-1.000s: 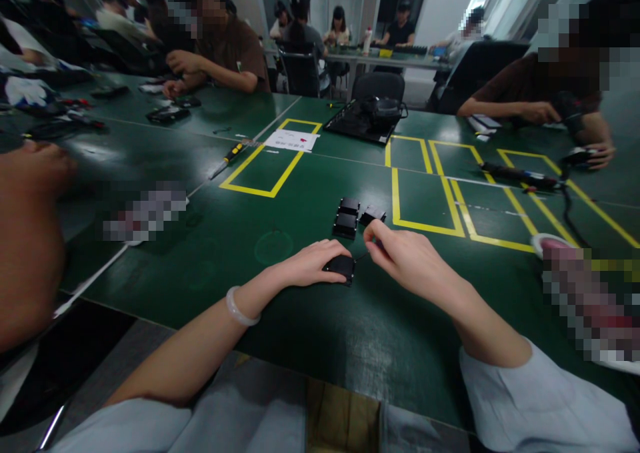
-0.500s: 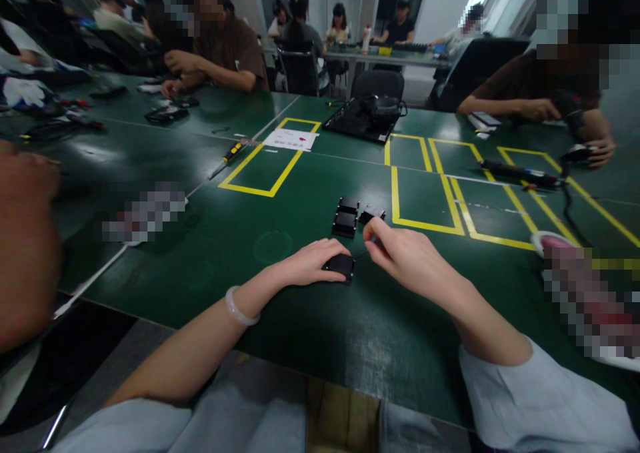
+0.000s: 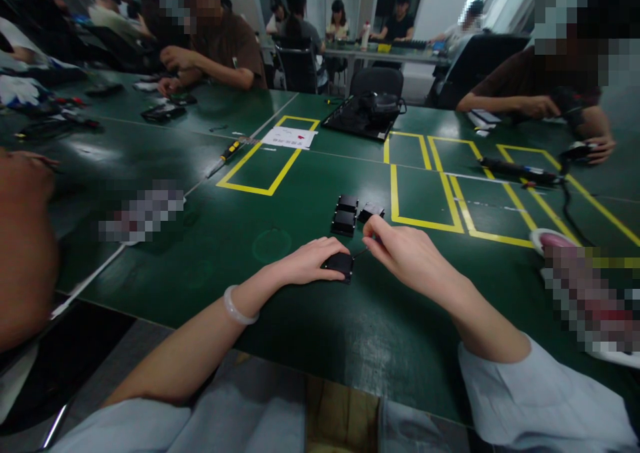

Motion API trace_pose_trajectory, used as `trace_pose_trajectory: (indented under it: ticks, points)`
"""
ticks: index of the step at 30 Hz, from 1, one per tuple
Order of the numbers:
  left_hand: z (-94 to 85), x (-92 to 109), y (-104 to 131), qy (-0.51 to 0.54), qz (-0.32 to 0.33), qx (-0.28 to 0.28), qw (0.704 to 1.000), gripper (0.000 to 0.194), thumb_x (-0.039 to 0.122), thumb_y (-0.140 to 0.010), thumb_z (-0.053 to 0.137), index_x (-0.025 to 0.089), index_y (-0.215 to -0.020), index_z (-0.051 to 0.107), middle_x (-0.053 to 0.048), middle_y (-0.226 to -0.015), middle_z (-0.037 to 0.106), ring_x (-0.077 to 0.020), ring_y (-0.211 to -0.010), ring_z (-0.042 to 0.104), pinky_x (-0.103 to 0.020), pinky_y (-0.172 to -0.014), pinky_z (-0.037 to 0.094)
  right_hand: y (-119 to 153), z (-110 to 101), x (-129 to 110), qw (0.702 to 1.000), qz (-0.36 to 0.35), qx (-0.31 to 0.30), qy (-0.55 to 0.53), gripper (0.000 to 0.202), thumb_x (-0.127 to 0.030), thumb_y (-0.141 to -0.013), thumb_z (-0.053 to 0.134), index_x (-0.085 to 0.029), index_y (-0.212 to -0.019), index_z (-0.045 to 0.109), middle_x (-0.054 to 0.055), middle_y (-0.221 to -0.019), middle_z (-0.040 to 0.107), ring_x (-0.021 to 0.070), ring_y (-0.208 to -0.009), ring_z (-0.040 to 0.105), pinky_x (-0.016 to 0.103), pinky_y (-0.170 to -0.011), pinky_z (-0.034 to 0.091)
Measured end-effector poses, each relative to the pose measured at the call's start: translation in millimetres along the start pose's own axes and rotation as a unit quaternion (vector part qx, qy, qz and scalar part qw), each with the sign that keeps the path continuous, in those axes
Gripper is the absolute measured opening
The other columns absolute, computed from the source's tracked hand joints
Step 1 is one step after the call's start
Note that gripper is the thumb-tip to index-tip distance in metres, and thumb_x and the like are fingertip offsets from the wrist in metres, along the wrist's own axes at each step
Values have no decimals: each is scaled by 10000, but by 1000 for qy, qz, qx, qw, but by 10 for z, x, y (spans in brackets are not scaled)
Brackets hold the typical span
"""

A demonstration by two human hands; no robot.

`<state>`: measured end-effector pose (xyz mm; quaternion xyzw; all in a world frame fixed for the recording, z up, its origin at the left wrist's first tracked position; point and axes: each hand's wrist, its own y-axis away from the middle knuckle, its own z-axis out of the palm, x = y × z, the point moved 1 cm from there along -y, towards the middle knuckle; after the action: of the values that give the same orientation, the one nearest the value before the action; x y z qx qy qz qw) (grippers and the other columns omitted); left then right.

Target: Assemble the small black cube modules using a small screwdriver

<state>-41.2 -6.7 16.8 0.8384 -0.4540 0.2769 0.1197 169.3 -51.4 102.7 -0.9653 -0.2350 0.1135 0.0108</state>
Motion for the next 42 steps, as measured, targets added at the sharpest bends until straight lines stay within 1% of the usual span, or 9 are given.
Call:
trace_pose_trajectory:
  ticks: [6, 8, 12, 14, 20, 26, 33, 38, 42]
  points:
    - [27, -33, 2, -7, -1, -1, 1000, 382, 464, -898, 617, 216, -1183, 556, -78, -1151, 587, -248, -1048, 550, -350, -921, 422, 11, -9, -2, 1000, -10, 14, -23, 109, -260, -942, 432, -211, -1015, 496, 10, -796, 651, 148, -623, 556, 247, -555, 270]
    - [39, -47, 4, -4, 0, 1, 1000, 395, 465, -899, 616, 224, -1204, 549, -77, -1158, 587, -248, -1054, 550, -350, -925, 420, 11, -7, 3, 1000, -10, 15, -25, 117, -290, -955, 428, -213, -1008, 499, 10, -791, 651, 151, -630, 562, 247, -555, 267]
    - [43, -57, 5, 2, 1, 4, 1000, 413, 469, -899, 616, 233, -1230, 542, -75, -1166, 589, -249, -1061, 550, -355, -935, 416, 1, 5, 18, 1000, -2, -2, -6, 209, -370, -989, 380, -210, -999, 514, 5, -707, 632, 161, -593, 559, 252, -534, 244]
    - [37, -52, 3, 3, 0, 3, 1000, 397, 470, -898, 616, 231, -1208, 553, -74, -1158, 591, -248, -1056, 550, -354, -932, 417, -4, 8, 23, 1000, -1, -4, -1, 205, -346, -993, 367, -207, -1002, 518, 10, -713, 636, 162, -595, 562, 254, -533, 242]
    - [24, -37, 3, 12, 2, 7, 1000, 376, 472, -895, 619, 224, -1173, 568, -72, -1138, 595, -241, -1048, 552, -346, -923, 418, 6, -15, -3, 1000, -10, 10, -19, 137, -269, -967, 391, -207, -1028, 497, 17, -814, 660, 157, -638, 575, 256, -556, 270]
    - [30, -49, 2, 14, 4, 6, 1000, 396, 477, -896, 615, 233, -1203, 556, -71, -1153, 595, -245, -1051, 554, -353, -925, 417, 7, -9, 5, 1000, -6, 0, 1, 188, -334, -986, 377, -204, -996, 513, 12, -735, 643, 163, -607, 569, 256, -539, 255]
    - [22, -26, -8, 14, -4, 0, 1000, 382, 469, -897, 616, 218, -1180, 563, -78, -1147, 592, -246, -1058, 549, -351, -933, 418, 13, -31, 2, 1000, -8, 9, -6, 143, -256, -965, 394, -198, -1041, 500, 12, -772, 655, 159, -619, 577, 259, -540, 250]
    - [33, -31, -17, 9, -2, -1, 1000, 402, 469, -899, 616, 222, -1209, 549, -79, -1161, 589, -249, -1078, 545, -354, -945, 413, 9, -17, 11, 1000, -2, 5, 11, 185, -343, -984, 408, -200, -999, 525, 16, -765, 669, 168, -641, 599, 257, -531, 238]
    - [31, -29, -25, 11, -4, -4, 1000, 389, 466, -896, 620, 222, -1193, 561, -79, -1154, 590, -250, -1068, 546, -355, -935, 421, -12, 18, 28, 999, 10, 2, 39, 223, -357, -993, 392, -201, -1010, 551, 23, -743, 679, 168, -622, 605, 260, -518, 212]
